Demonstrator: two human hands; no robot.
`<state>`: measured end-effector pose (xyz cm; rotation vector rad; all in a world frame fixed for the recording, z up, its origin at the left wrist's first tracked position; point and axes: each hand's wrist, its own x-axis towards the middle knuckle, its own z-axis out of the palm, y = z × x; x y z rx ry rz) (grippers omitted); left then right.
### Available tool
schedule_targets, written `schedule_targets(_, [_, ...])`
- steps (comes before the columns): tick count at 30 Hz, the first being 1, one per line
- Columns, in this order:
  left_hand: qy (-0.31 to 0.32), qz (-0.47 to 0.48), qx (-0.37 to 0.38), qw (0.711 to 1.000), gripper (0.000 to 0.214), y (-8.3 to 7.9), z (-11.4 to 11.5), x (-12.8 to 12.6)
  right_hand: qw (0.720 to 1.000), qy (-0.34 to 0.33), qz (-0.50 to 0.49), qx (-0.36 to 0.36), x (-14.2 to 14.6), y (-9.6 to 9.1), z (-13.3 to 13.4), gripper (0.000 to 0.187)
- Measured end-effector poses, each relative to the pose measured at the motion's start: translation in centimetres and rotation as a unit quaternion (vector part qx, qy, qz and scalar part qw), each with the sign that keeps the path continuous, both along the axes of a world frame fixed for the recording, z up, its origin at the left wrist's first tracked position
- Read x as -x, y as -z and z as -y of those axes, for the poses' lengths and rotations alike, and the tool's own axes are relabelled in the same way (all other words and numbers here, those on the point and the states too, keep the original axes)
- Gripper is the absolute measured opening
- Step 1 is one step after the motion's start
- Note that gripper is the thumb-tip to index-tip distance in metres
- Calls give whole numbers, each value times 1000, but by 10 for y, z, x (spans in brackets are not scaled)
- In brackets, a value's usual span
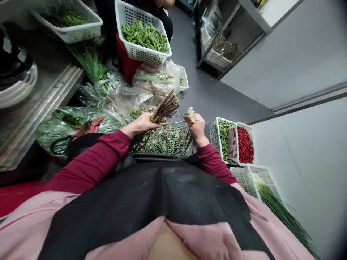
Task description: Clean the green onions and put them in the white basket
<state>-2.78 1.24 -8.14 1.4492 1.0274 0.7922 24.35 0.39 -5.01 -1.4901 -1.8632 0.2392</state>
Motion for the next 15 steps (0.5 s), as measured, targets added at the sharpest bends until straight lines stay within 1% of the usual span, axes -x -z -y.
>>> schedule_targets(2, [-2,4,-8,1000,34,1,0,-3,996,-79,15,40,23,2,8,37])
schedule_targets(3, [0,8,-12,1000,34,1,0,-4,992,-103,25,62,33,3,11,37])
schedule_targets(5, [5,17,-17,1000,34,2,1,-5,988,-117,38,94,49,7,13,37])
schedule_targets(8, [9,15,-22,1000,31,2,2,-5,987,-115,50,103,57,13,10,38])
schedule_targets(11, [9,-1,-25,1000,28,2,2,-4,987,-108,78,89,54,19,7,33])
schedule_targets(13, [7,-7,-27,1000,28,1,2,-3,990,-84,96,64,48,23,5,27])
schedule_targets(15, [7,-7,-26,1000,28,0,2,-2,994,-38,95,31,39,25,3,24])
